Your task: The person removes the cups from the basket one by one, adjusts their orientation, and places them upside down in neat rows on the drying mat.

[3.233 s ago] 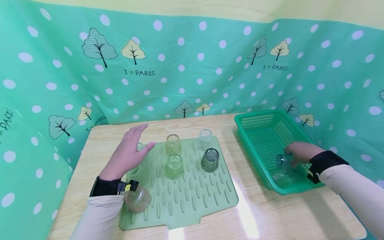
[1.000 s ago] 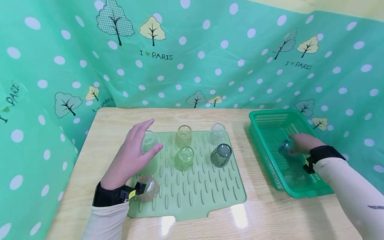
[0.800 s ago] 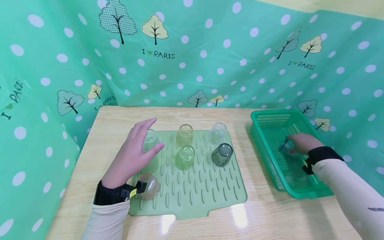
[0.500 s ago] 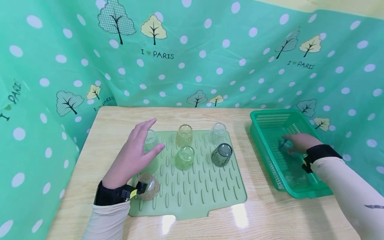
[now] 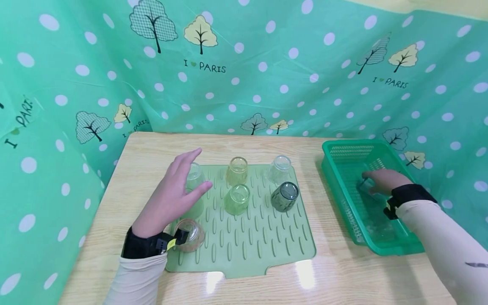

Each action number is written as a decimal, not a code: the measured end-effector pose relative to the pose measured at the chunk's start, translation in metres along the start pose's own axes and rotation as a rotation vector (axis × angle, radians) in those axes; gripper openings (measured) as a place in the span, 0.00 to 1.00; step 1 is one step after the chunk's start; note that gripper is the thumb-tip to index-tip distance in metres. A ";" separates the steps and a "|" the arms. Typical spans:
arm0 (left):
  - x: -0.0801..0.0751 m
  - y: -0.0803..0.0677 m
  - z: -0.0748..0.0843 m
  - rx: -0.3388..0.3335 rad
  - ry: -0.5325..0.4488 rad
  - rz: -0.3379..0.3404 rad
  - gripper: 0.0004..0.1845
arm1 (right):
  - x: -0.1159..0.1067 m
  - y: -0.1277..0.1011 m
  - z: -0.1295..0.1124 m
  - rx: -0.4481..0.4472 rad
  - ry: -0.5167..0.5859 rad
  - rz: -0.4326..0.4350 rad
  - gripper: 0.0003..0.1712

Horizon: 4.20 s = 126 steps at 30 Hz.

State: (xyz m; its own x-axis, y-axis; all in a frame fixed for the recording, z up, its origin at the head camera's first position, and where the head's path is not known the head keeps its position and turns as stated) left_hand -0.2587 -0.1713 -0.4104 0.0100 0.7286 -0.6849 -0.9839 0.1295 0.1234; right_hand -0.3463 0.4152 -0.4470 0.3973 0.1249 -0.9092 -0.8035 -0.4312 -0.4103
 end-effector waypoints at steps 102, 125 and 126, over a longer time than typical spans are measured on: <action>0.121 -0.066 0.084 0.202 0.358 -0.308 0.23 | -0.016 -0.050 -0.049 0.049 0.169 -0.150 0.46; 0.123 -0.067 0.072 0.074 0.357 -0.334 0.25 | 0.035 -0.048 -0.071 -0.132 0.273 -0.333 0.46; 0.123 -0.067 0.071 0.071 0.356 -0.337 0.25 | 0.038 -0.047 -0.071 -0.135 0.265 -0.316 0.47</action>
State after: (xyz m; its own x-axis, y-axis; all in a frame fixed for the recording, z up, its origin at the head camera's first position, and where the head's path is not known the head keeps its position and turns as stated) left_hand -0.1792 -0.0424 -0.4521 0.2519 0.3653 -0.8962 -0.9217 0.3729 -0.1071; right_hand -0.2626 0.3768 -0.4570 0.7286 0.0432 -0.6836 -0.5662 -0.5238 -0.6365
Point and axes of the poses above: each hand's wrist, its own y-axis towards the middle knuckle, its own x-axis out of the palm, z = x × y, the point moved 6 cm from there along y, towards the middle knuckle, and after that the axes turned 11 degrees about -x, right-handed, at the moved point
